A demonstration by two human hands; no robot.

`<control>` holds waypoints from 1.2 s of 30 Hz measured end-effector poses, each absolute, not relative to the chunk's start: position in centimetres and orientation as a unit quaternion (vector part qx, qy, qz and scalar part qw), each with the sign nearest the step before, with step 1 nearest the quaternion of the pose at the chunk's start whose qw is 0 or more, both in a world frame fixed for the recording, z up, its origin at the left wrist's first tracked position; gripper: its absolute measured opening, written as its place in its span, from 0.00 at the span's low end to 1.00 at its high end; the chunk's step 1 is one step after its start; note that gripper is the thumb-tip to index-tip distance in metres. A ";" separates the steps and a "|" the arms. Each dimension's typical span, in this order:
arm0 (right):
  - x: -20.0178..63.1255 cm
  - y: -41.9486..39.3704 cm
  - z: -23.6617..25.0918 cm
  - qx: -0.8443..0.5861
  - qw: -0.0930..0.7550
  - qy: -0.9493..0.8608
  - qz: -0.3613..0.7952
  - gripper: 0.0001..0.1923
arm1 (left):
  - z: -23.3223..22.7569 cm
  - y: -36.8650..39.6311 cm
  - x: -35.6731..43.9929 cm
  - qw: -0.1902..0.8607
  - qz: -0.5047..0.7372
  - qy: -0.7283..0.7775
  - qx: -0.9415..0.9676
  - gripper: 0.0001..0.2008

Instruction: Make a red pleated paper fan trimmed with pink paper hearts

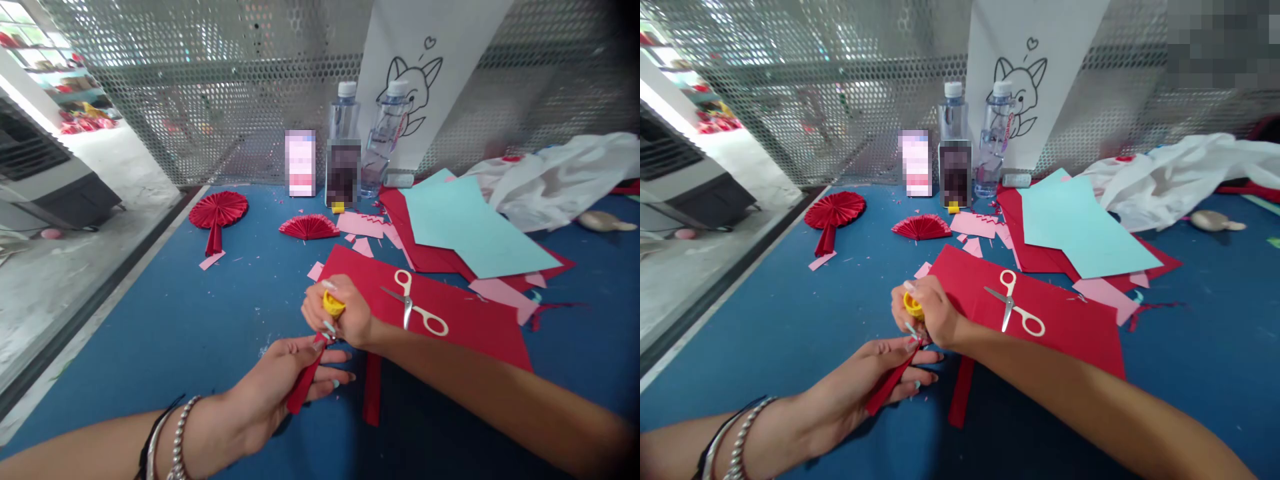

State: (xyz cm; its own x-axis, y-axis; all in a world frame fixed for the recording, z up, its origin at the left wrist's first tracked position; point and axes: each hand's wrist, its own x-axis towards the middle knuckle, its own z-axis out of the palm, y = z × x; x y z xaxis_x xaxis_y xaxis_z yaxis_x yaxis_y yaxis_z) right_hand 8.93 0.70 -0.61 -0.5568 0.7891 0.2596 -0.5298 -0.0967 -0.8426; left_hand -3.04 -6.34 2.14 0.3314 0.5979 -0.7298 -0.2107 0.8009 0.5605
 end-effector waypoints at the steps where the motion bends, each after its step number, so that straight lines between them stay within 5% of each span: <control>1: 8.5 0.4 -1.2 -0.134 0.445 -0.501 0.730 0.21 | 2.1 -6.3 -3.0 0.794 0.254 0.519 0.189 0.11; 9: 9.1 0.9 -1.7 -0.155 0.427 -0.551 0.700 0.20 | 2.3 -6.5 -3.2 0.793 0.243 0.526 0.186 0.12; 26: 10.3 1.4 2.9 -0.165 0.577 -0.503 0.622 0.20 | 2.3 -8.6 -4.6 0.796 0.234 0.520 0.202 0.15; 36: 7.6 -1.9 -1.3 -0.166 0.394 -0.593 0.682 0.21 | 2.7 -8.2 -4.2 0.786 0.226 0.537 0.205 0.11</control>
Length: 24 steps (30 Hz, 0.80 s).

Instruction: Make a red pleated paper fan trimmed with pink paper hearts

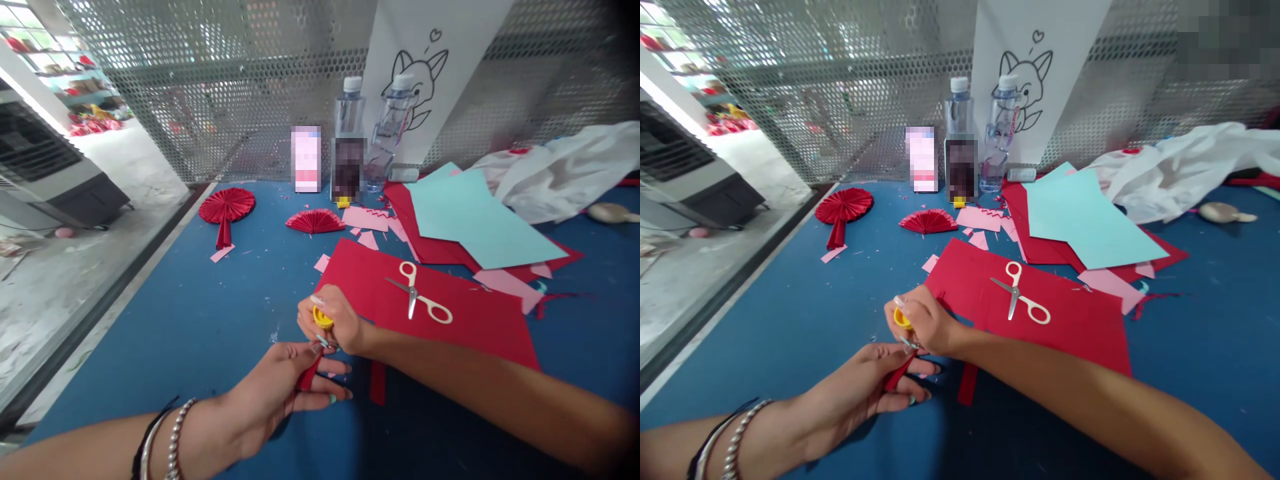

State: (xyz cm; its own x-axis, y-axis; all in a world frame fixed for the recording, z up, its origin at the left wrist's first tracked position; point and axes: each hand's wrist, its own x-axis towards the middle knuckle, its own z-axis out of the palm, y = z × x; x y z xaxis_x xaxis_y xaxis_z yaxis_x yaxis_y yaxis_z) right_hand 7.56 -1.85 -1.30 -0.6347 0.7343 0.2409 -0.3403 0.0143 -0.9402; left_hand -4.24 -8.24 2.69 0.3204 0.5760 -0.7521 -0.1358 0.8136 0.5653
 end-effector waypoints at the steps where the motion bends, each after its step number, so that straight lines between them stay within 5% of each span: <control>1: 7.6 -1.7 -1.2 -0.166 0.390 -0.600 0.679 0.21 | 2.7 -8.2 -4.2 0.785 0.225 0.539 0.206 0.11; 17: 8.9 2.6 -2.5 -0.200 0.491 -0.591 0.607 0.24 | 2.3 -8.4 -4.7 0.791 0.224 0.530 0.208 0.15; 24: 13.0 6.8 3.6 -0.246 0.573 -0.584 0.520 0.24 | 2.4 -8.6 -5.8 0.807 0.236 0.491 0.227 0.13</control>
State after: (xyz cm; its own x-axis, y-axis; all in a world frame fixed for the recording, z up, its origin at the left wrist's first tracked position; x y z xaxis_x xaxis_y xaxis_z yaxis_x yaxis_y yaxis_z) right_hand 13.01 6.79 3.56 -0.2235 0.8828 0.4131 -0.3084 0.3380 -0.8892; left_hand -5.81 -8.63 2.41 0.4057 0.6033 -0.6866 -0.1579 0.7862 0.5975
